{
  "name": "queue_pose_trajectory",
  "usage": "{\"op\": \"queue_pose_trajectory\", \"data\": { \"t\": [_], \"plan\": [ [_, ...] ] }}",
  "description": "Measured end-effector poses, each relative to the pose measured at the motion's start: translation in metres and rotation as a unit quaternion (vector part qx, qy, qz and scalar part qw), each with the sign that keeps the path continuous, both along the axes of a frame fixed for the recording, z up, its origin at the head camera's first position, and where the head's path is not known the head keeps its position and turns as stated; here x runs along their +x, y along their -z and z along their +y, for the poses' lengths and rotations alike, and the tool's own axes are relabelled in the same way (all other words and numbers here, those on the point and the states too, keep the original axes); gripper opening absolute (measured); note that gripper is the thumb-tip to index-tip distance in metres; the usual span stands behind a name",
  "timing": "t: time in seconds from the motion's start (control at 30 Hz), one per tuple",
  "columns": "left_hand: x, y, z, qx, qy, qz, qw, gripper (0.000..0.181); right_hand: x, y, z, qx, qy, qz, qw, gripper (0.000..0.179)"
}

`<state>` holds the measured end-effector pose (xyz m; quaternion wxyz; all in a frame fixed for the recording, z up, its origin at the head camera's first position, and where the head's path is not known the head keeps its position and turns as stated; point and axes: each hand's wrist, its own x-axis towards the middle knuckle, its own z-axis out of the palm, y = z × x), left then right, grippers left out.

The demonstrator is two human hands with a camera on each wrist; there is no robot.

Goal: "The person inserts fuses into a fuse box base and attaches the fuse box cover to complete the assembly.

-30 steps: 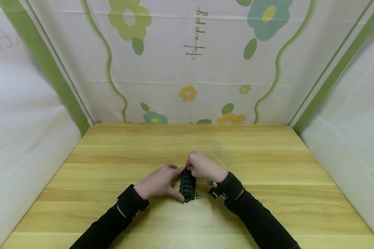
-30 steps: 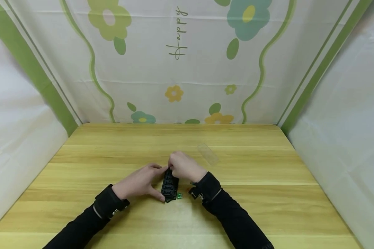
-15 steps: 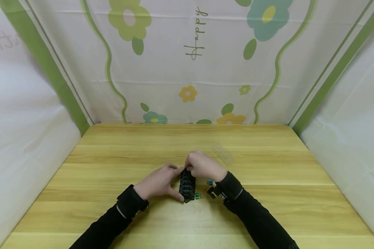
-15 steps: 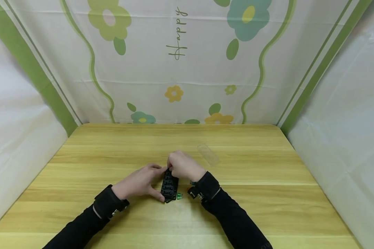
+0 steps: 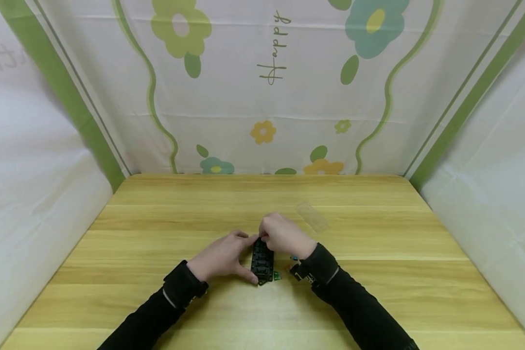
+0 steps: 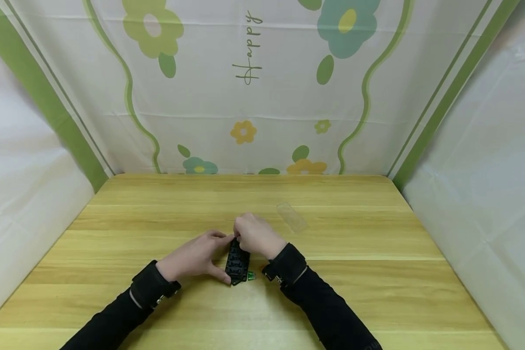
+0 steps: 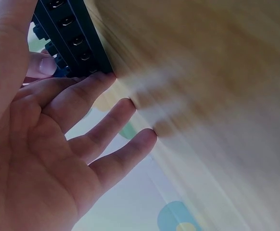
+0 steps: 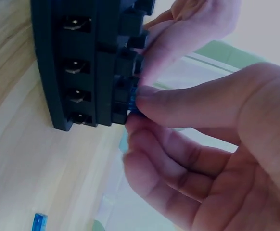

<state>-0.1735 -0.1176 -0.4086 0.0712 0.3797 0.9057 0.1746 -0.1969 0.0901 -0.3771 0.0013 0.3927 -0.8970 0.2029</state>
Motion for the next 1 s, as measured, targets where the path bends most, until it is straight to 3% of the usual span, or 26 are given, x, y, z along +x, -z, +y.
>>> {"op": "queue_pose_trajectory", "data": {
  "t": [0.23, 0.77, 1.0],
  "plan": [
    [0.0014, -0.0013, -0.0001, -0.001, -0.003, -0.005, 1.0000, 0.106, -0.0002, -0.0003, 0.0011, -0.011, 0.001, -0.005, 0.9999, 0.015],
    [0.0030, -0.0025, 0.0004, 0.000, -0.003, -0.009, 1.0000, 0.106, 0.0041, -0.0003, 0.0021, 0.008, 0.023, 0.041, 0.9989, 0.014],
    [0.0032, -0.0022, 0.0002, 0.005, -0.001, -0.006, 1.0000, 0.106, 0.0048, -0.0008, 0.0026, -0.001, 0.027, 0.034, 0.9991, 0.011]
  ]
}}
